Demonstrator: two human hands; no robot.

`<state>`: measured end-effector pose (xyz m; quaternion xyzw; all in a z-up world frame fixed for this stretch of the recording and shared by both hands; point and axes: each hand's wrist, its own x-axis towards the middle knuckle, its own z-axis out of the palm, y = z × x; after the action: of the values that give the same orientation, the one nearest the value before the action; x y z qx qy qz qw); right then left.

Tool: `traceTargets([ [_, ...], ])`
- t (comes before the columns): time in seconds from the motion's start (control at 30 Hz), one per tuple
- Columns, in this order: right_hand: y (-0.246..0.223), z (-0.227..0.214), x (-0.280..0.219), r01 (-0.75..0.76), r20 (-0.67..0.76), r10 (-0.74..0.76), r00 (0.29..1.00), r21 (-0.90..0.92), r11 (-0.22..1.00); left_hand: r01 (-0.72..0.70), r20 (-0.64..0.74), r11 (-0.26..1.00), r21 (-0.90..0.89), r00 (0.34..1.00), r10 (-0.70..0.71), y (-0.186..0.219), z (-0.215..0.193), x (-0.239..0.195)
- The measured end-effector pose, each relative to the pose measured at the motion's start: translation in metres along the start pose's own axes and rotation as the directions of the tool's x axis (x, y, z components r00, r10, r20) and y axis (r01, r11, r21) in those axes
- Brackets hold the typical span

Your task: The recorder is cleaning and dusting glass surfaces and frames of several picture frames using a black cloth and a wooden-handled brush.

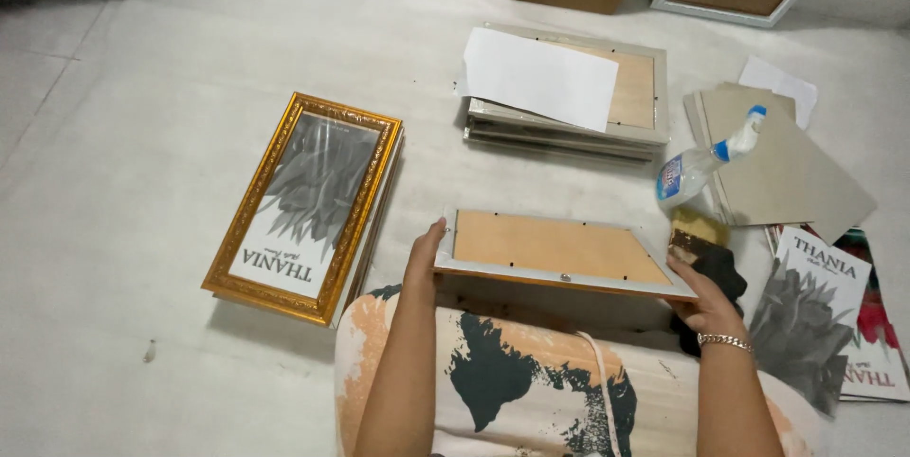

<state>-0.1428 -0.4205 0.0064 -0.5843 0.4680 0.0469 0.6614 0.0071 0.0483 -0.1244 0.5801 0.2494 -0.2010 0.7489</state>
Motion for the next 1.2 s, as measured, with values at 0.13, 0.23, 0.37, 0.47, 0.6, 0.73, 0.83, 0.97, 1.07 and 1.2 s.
traceTargets([
  [0.13,0.019,-0.017,0.010,0.013,0.015,-0.015,1.000,0.125,0.992,-0.040,0.043,0.998,-0.057,0.998,0.042,0.018,0.008,-0.023],
  [0.23,0.027,-0.038,0.024,0.035,-0.037,-0.024,0.999,0.320,0.947,0.038,0.075,0.998,0.050,0.996,-0.041,0.081,0.018,-0.099],
  [0.37,-0.001,-0.018,-0.016,0.192,0.093,-0.243,0.965,0.376,0.907,-0.021,0.049,0.987,0.159,0.999,0.014,0.146,0.024,-0.185],
  [0.47,-0.028,0.036,-0.054,0.237,0.153,-0.330,0.932,0.432,0.870,-0.086,-0.044,0.991,0.106,0.995,0.091,0.148,0.001,-0.202],
  [0.6,-0.050,0.122,-0.050,0.262,0.209,-0.375,0.903,0.424,0.867,-0.200,-0.206,0.956,0.213,0.947,0.244,0.161,-0.049,-0.227],
  [0.73,-0.091,0.249,-0.091,0.252,0.303,-0.390,0.870,0.406,0.878,-0.296,-0.362,0.877,0.379,0.824,0.435,0.138,-0.109,-0.228],
  [0.83,-0.116,0.336,-0.109,0.195,0.415,-0.315,0.854,0.307,0.932,-0.188,-0.535,0.871,0.454,0.724,0.435,0.131,-0.135,-0.229],
  [0.97,-0.120,0.429,-0.101,0.218,0.549,-0.254,0.796,0.130,0.967,-0.226,-0.658,0.816,0.532,0.495,0.567,0.107,-0.166,-0.204],
  [1.07,-0.109,0.476,-0.077,0.208,0.589,-0.251,0.768,0.140,0.968,-0.203,-0.700,0.803,0.560,0.404,0.590,0.094,-0.177,-0.187],
  [1.2,-0.097,0.516,-0.052,0.194,0.593,-0.266,0.760,0.184,0.964,-0.129,-0.737,0.836,0.533,0.416,0.533,0.097,-0.172,-0.177],
])
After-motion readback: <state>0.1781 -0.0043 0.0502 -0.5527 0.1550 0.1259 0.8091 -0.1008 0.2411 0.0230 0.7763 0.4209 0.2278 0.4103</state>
